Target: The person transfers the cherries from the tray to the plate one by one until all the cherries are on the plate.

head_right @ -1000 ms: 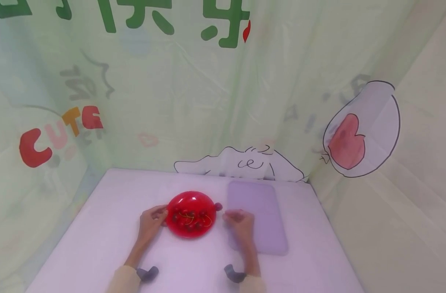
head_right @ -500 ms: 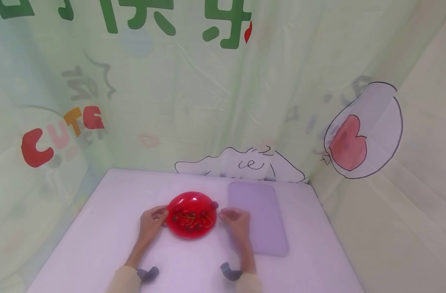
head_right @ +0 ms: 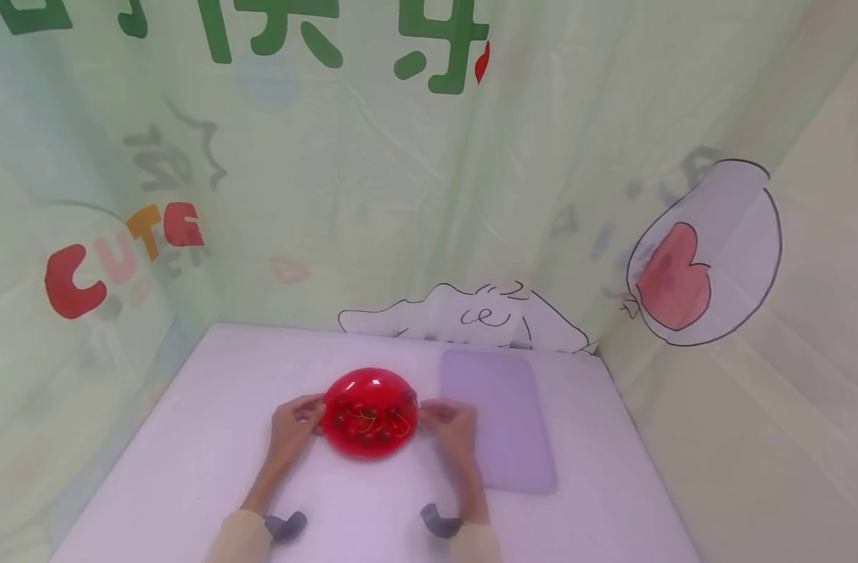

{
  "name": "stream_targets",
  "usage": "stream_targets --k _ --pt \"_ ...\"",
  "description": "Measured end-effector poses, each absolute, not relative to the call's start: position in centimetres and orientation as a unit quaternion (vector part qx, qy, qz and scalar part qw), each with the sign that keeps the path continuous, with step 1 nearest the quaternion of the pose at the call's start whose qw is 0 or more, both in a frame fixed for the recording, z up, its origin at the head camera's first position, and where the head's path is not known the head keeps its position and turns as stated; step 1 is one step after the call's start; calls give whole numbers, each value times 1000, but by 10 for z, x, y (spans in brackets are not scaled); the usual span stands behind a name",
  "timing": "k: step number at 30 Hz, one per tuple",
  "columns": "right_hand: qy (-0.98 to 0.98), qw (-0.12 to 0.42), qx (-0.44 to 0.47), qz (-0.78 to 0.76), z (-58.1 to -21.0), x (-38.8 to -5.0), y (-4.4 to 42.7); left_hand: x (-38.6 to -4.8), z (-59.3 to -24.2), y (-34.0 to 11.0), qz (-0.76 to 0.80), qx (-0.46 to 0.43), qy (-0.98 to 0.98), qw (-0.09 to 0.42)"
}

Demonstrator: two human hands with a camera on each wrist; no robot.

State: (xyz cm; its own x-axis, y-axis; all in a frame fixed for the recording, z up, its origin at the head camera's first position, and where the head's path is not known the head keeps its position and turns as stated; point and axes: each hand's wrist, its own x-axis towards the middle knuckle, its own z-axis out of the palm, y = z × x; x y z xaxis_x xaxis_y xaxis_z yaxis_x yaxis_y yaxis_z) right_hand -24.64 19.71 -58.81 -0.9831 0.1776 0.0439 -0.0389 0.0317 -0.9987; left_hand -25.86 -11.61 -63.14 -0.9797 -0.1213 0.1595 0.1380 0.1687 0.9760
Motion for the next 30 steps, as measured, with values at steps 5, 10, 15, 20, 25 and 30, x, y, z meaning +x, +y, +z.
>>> stream_targets --k 5,10,15,20,25,30 --pt "-719 87 -41 688 -588 -251 195 -260 -631 -116 -649 -5 -753 105" --pt "-719 84 -48 688 -590 -254 195 -260 -632 -115 -658 -4 -746 103" --pt "-723 80 -46 685 -590 -257 194 -260 -632 -115 -659 -6 -745 104" --pt "-732 82 -33 675 -585 -258 191 -260 -633 -115 -651 -6 -752 103" --pt "-751 82 -25 655 -580 -257 186 -261 -632 -115 -652 -1 -752 95" --pt "-762 83 -13 642 -577 -257 180 -260 -633 -115 -649 3 -755 94"
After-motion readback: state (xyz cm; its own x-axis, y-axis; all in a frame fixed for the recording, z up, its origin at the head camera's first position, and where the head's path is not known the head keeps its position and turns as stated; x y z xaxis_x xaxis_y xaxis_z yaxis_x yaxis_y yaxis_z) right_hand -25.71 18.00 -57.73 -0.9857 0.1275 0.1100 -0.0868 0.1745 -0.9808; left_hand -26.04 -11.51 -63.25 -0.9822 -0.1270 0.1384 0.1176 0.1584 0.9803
